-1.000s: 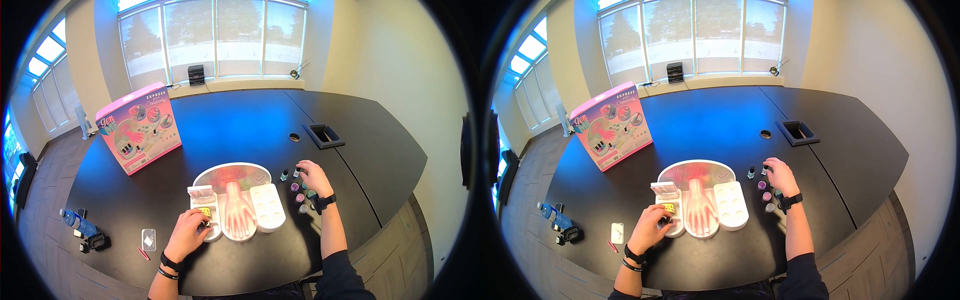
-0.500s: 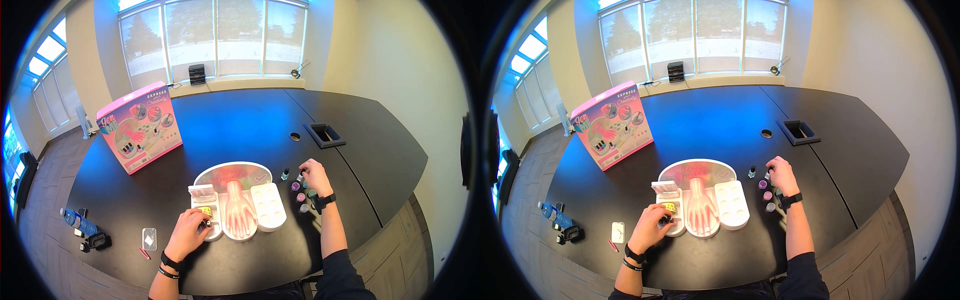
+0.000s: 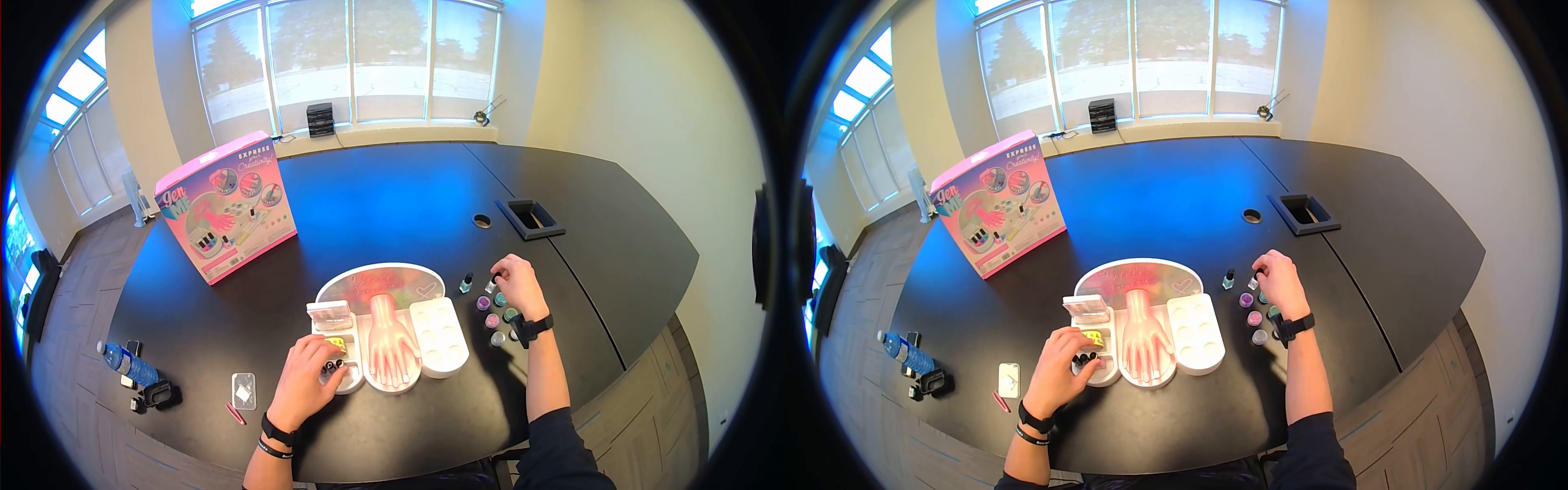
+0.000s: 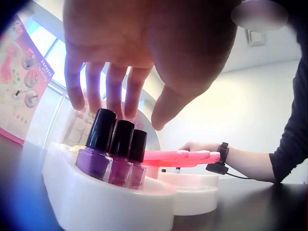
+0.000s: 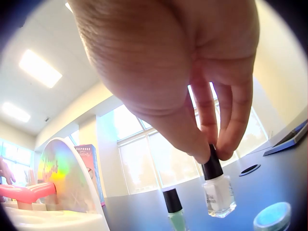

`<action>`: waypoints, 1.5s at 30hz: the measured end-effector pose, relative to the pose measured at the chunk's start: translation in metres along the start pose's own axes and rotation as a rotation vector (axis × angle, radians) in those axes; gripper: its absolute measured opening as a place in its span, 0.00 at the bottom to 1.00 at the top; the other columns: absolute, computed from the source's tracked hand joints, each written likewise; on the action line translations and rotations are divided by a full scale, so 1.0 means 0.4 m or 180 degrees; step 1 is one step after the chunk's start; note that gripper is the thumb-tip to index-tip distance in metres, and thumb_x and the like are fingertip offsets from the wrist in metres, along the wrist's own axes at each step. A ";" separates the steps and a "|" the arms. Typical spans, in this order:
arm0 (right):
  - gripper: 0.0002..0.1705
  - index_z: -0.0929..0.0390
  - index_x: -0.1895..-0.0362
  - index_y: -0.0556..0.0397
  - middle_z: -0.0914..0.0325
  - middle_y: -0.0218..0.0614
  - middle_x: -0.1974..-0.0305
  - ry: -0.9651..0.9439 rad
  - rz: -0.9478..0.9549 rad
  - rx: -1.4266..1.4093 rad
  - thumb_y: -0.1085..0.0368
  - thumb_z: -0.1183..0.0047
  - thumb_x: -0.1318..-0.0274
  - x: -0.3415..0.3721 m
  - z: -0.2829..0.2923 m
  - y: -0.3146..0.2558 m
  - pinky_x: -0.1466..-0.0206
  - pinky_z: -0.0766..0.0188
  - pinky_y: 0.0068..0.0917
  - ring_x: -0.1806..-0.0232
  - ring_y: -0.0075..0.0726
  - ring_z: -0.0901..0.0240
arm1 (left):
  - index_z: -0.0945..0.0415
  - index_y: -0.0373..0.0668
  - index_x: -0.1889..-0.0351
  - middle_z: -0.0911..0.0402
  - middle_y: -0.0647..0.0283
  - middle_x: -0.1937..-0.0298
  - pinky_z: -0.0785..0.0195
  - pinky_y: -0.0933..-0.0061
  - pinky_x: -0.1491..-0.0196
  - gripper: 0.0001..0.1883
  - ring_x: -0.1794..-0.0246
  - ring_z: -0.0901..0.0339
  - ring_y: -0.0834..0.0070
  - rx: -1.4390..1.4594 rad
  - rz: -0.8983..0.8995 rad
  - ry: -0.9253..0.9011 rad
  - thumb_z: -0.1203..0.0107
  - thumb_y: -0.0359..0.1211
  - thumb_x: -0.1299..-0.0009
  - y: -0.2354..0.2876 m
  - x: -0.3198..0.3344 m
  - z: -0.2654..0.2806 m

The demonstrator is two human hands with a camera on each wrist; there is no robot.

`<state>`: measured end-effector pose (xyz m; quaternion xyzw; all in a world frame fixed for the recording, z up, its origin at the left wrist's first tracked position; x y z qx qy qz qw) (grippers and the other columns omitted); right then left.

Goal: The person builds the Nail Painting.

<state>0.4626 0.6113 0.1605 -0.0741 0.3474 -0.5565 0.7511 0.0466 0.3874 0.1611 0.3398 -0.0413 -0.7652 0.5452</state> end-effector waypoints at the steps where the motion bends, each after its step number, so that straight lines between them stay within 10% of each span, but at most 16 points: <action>1: 0.10 0.09 0.59 0.57 0.15 0.40 0.59 -0.0002 -0.0002 0.0000 0.79 0.36 0.45 0.000 0.006 -0.012 0.53 0.16 0.40 0.62 0.46 0.14 | 0.17 0.40 0.45 0.14 0.54 0.42 0.29 0.51 0.30 0.20 0.31 0.23 0.51 0.0019 -0.0004 0.0072 0.25 0.33 0.32 0.004 -0.001 0.002; 6: 0.10 0.10 0.58 0.60 0.17 0.36 0.62 0.0076 0.0274 -0.0255 0.80 0.35 0.44 0.004 0.037 -0.088 0.57 0.17 0.30 0.65 0.33 0.17 | 0.17 0.40 0.44 0.14 0.54 0.41 0.29 0.49 0.29 0.19 0.29 0.24 0.49 0.0017 -0.0033 0.0223 0.26 0.32 0.31 0.014 -0.003 0.008; 24: 0.09 0.14 0.53 0.60 0.15 0.41 0.54 -0.0551 0.1428 -0.1154 0.75 0.35 0.37 0.120 0.058 -0.437 0.51 0.16 0.38 0.57 0.48 0.12 | 0.15 0.40 0.46 0.12 0.59 0.41 0.26 0.52 0.30 0.20 0.32 0.21 0.52 0.0210 -0.0270 0.0445 0.24 0.27 0.35 0.054 -0.007 0.020; 45: 0.12 0.11 0.50 0.53 0.14 0.34 0.48 -0.1237 0.2573 -0.1749 0.74 0.29 0.37 0.263 -0.018 -0.580 0.48 0.14 0.36 0.52 0.42 0.12 | 0.13 0.41 0.43 0.10 0.61 0.44 0.22 0.57 0.37 0.24 0.42 0.16 0.58 0.0418 -0.0788 0.0330 0.20 0.32 0.37 0.097 -0.001 0.014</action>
Point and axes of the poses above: each hand's wrist, its own x-axis away from the middle knuckle, its own z-axis out of the back of the hand, y = z × x, the point moved 3 cm from there along -x, towards the middle knuckle
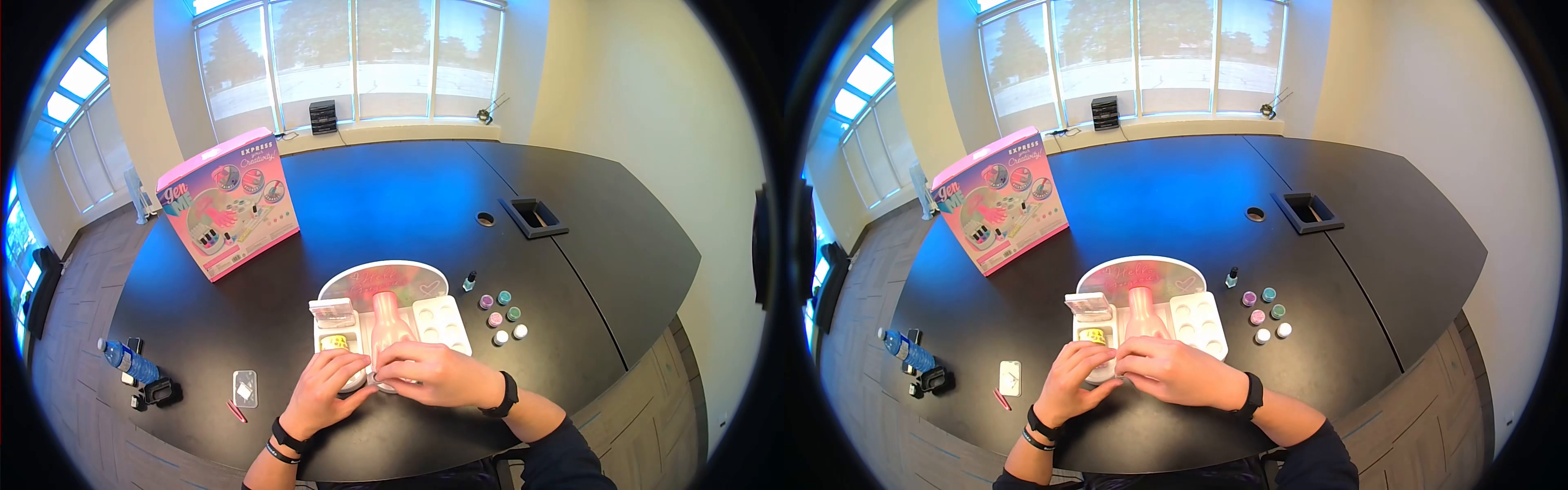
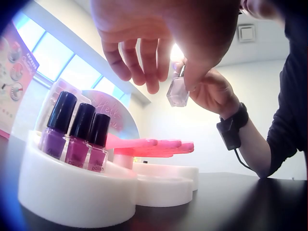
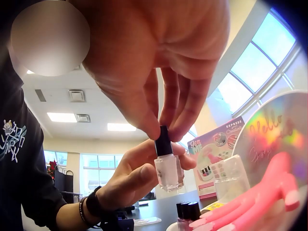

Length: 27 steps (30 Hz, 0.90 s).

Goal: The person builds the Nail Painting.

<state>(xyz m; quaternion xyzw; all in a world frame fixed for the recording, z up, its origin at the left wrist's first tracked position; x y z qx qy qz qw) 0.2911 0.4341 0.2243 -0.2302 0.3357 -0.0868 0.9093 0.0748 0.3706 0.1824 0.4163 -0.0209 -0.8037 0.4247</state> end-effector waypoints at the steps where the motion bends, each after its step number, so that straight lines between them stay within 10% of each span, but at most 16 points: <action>1: 0.12 0.11 0.49 0.53 0.14 0.35 0.48 -0.0043 0.0002 0.0048 0.73 0.29 0.37 0.001 -0.006 -0.002 0.47 0.14 0.37 0.51 0.43 0.12 | 0.13 0.41 0.43 0.10 0.61 0.46 0.21 0.57 0.38 0.23 0.43 0.15 0.58 -0.0006 -0.0036 0.0003 0.20 0.32 0.37 0.000 0.000 -0.002; 27: 0.07 0.13 0.55 0.56 0.12 0.41 0.54 0.0928 -0.0673 0.0679 0.74 0.34 0.38 0.025 0.159 0.146 0.47 0.15 0.41 0.52 0.51 0.12 | 0.14 0.44 0.53 0.10 0.62 0.51 0.28 0.52 0.31 0.13 0.35 0.17 0.54 -0.0262 0.0463 -0.0258 0.27 0.30 0.36 -0.071 0.021 -0.029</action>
Point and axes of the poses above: each hand's wrist, its own x-axis away from the middle knuckle, its own z-axis out of the back of the hand, y = z × x, the point moved 3 cm from there along -x, towards the middle knuckle
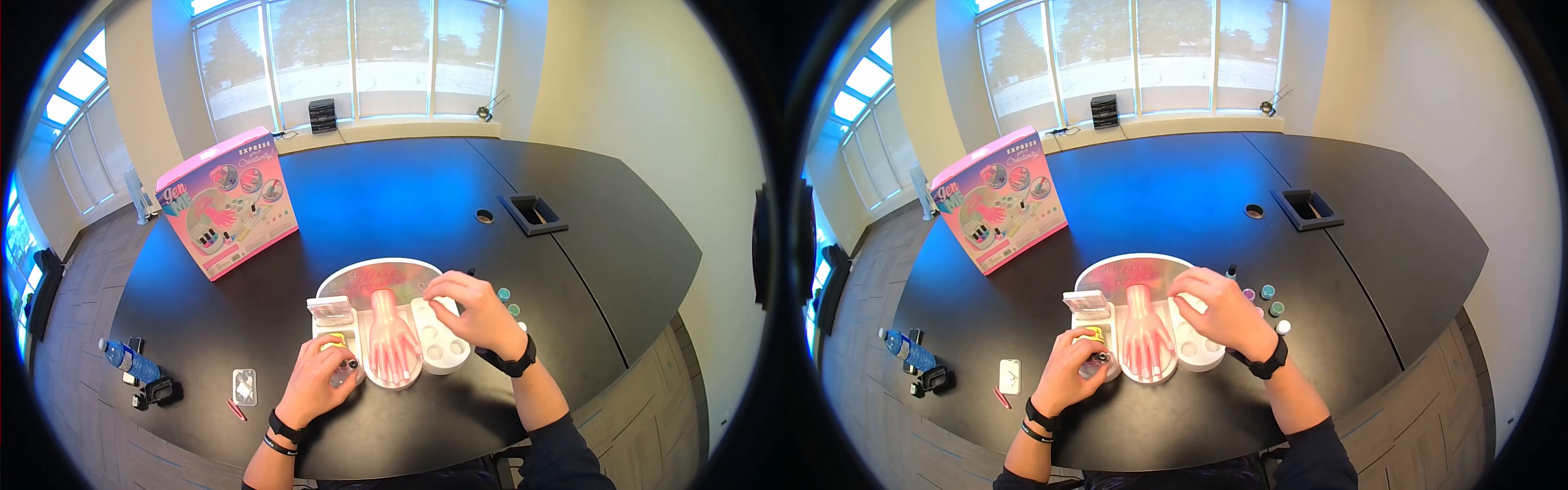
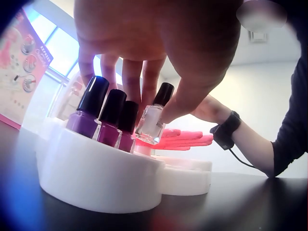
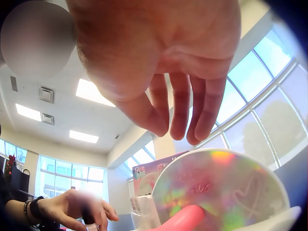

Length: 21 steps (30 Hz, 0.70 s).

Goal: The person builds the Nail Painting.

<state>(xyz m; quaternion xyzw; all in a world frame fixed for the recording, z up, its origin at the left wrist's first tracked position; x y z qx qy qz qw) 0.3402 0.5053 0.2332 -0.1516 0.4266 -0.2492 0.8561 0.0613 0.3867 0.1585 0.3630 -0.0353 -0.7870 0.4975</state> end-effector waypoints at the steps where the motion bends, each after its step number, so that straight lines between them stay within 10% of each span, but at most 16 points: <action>1: 0.07 0.13 0.55 0.56 0.12 0.41 0.54 -0.0001 -0.0001 0.0000 0.74 0.34 0.38 0.000 0.008 0.009 0.47 0.15 0.41 0.52 0.51 0.12 | 0.14 0.43 0.53 0.10 0.61 0.51 0.29 0.52 0.30 0.13 0.34 0.18 0.54 -0.0027 0.0007 -0.0018 0.27 0.30 0.36 -0.003 0.001 -0.003; 21: 0.13 0.11 0.49 0.54 0.12 0.39 0.53 0.0392 -0.0950 0.0581 0.72 0.34 0.38 0.038 0.075 0.220 0.53 0.18 0.36 0.58 0.40 0.15 | 0.14 0.42 0.52 0.15 0.62 0.44 0.32 0.48 0.26 0.14 0.29 0.24 0.53 -0.0253 0.0070 -0.0139 0.26 0.32 0.34 -0.029 0.010 -0.024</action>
Point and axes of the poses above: each hand's wrist, its own x-axis away from the middle knuckle, its own z-axis out of the back of the hand, y = z × x, the point moved 3 cm from there along -x, towards the middle knuckle
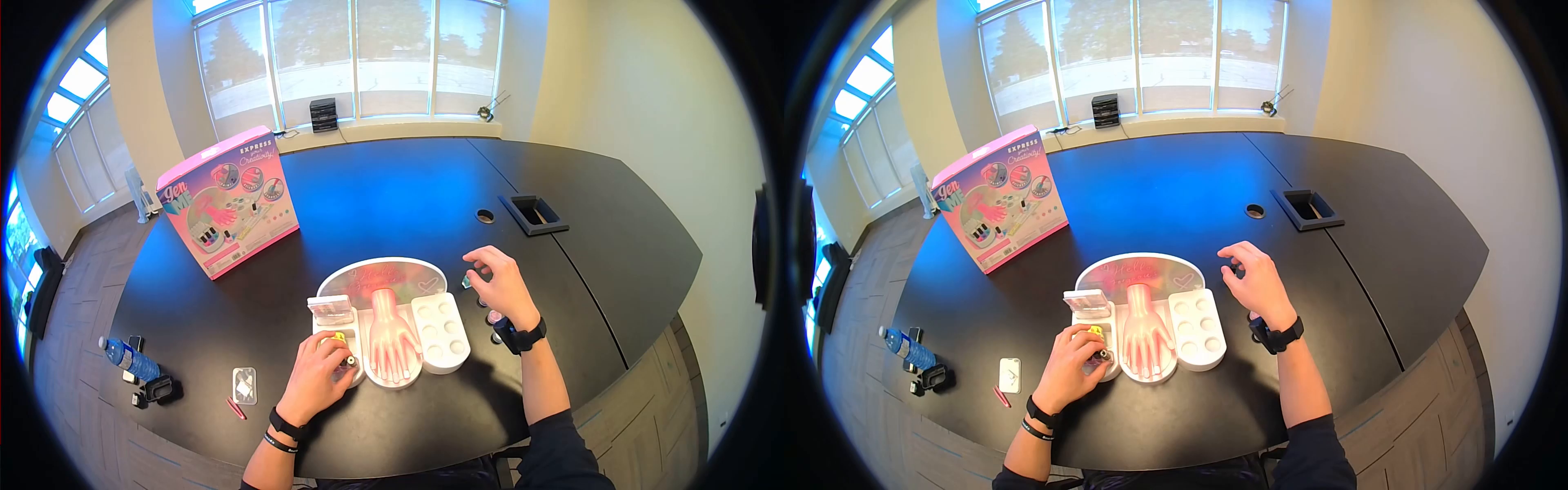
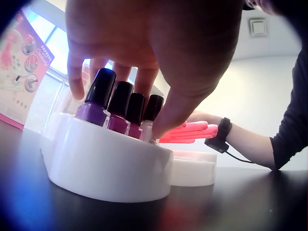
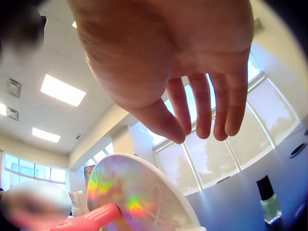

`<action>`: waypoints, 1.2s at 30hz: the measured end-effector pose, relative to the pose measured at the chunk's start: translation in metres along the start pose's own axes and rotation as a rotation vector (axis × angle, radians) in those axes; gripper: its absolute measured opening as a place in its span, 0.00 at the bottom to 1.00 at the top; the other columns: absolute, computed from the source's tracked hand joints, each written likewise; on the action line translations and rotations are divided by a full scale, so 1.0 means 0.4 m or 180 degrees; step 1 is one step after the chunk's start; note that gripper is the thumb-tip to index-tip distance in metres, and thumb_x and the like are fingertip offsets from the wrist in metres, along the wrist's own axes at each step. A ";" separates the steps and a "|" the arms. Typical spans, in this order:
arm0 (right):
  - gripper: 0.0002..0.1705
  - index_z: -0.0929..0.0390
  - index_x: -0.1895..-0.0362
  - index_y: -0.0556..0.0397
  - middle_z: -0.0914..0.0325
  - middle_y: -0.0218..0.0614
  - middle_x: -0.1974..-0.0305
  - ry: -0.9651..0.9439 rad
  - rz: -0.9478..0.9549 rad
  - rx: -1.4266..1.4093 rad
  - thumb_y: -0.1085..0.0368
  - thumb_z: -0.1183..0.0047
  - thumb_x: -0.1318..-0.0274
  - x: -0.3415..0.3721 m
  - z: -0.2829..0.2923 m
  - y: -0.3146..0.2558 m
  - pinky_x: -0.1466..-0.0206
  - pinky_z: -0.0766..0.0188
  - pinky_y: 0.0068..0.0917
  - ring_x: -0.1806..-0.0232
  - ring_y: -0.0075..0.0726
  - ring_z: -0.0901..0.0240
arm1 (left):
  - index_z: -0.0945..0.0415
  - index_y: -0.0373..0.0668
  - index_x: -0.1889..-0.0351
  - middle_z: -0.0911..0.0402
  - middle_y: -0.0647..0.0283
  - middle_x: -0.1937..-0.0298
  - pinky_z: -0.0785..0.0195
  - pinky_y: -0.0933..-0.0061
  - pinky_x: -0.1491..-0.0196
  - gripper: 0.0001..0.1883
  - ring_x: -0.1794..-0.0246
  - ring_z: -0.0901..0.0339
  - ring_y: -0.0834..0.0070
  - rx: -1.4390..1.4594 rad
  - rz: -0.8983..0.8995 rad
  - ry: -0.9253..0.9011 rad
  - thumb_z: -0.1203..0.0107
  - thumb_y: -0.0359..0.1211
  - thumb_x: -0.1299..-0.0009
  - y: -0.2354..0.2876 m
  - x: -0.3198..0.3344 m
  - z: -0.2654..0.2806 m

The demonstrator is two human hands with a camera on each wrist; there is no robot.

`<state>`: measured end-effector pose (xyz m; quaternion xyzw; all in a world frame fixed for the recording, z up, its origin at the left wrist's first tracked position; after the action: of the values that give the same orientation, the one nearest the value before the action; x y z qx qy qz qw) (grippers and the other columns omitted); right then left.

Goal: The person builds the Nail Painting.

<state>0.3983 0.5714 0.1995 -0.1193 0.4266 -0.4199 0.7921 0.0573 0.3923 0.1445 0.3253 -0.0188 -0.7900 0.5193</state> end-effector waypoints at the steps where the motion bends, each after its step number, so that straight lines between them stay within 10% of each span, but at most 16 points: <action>1: 0.14 0.11 0.48 0.54 0.12 0.39 0.52 -0.0026 -0.0055 0.0088 0.71 0.34 0.38 0.001 -0.002 0.010 0.52 0.18 0.37 0.57 0.41 0.15 | 0.14 0.42 0.52 0.14 0.62 0.44 0.32 0.49 0.27 0.14 0.29 0.24 0.53 -0.0014 0.0011 0.0000 0.26 0.31 0.35 -0.001 0.000 -0.002; 20: 0.24 0.12 0.35 0.49 0.20 0.43 0.29 -0.0733 -0.0553 0.1055 0.65 0.36 0.36 0.049 -0.054 0.130 0.26 0.23 0.48 0.28 0.55 0.23 | 0.14 0.43 0.48 0.14 0.60 0.43 0.31 0.49 0.27 0.18 0.29 0.24 0.53 -0.0116 0.0049 -0.0078 0.24 0.32 0.35 -0.008 0.004 -0.007; 36: 0.06 0.16 0.56 0.54 0.19 0.46 0.54 -0.0488 -0.0538 0.0914 0.74 0.40 0.36 0.044 -0.065 0.170 0.47 0.20 0.52 0.52 0.59 0.17 | 0.16 0.40 0.43 0.15 0.56 0.40 0.29 0.49 0.26 0.21 0.27 0.25 0.49 0.0080 0.0022 0.0295 0.28 0.28 0.35 0.020 -0.013 0.044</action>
<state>0.4215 0.6042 0.1365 -0.0721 0.2891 -0.5313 0.7931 0.0557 0.3874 0.1636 0.3679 -0.0058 -0.7720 0.5182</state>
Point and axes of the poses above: each hand's wrist, its own x-axis away from the middle knuckle, its own z-axis out of the back of the hand, y = z × x, the point moved 3 cm from there along -x, towards the middle knuckle
